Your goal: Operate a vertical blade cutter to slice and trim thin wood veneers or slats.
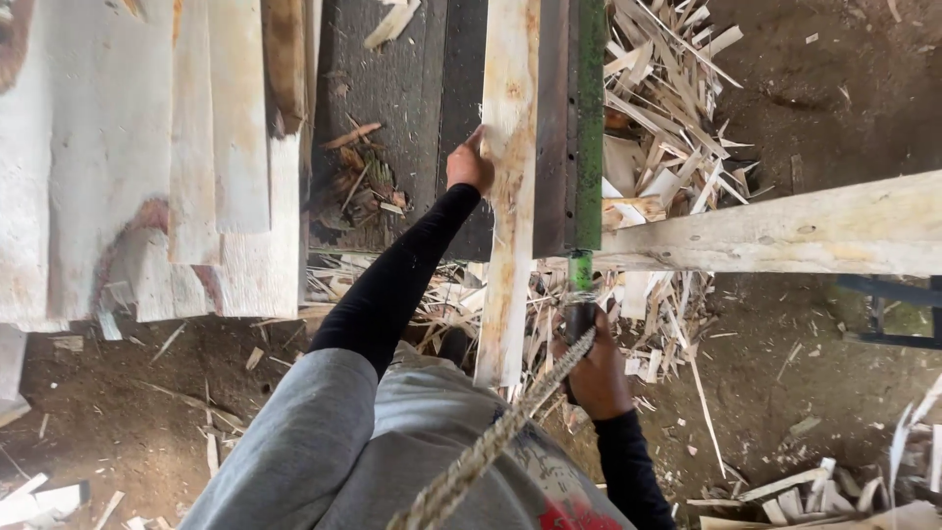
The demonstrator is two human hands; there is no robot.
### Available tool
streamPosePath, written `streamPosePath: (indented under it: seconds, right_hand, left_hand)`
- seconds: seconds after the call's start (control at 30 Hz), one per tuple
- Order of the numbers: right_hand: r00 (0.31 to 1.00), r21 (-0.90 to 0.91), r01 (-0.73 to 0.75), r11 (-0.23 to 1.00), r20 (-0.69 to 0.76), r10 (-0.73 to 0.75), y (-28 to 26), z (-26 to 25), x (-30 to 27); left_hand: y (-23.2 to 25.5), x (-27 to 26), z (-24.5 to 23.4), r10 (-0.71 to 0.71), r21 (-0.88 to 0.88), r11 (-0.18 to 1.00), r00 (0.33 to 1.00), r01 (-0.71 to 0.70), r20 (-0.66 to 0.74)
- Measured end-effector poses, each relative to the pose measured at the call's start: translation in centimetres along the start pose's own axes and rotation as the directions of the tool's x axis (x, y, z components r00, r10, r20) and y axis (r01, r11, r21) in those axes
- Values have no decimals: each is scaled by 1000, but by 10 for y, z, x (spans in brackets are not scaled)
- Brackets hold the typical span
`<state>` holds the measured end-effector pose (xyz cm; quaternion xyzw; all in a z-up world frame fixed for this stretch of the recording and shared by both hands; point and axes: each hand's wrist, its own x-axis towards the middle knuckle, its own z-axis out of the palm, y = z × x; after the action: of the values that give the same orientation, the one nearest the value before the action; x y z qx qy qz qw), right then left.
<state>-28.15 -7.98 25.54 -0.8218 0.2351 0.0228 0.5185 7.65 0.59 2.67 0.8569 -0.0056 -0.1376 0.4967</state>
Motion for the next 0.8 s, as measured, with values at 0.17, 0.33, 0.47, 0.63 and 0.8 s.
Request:
streamPosePath:
  seconds: [0.17,0.33,0.47,0.63,0.8]
  right_hand:
    - [985,-50,-171,984,13,172,-14,15,1]
    - [988,-40,-154,987,18,155,-8,19,7]
    - [980,-81,-197,977,13,198,-14,20,6]
    - [999,-153,-42,987,5,43,-4,18,4]
    - [991,-215,120,969,-31,-130,13,19,5]
  left_hand:
    - [11,-3,-2,-56,21,998,998,55,27]
    - [20,12,-6,-38,37,999,999,36,32]
    - [28,14,-12,-80,-11,997,996,80,49]
    - [28,22,-7,-34,100,995,998,28,59]
    - [40,12,-15,-53,82,995,999,52,9]
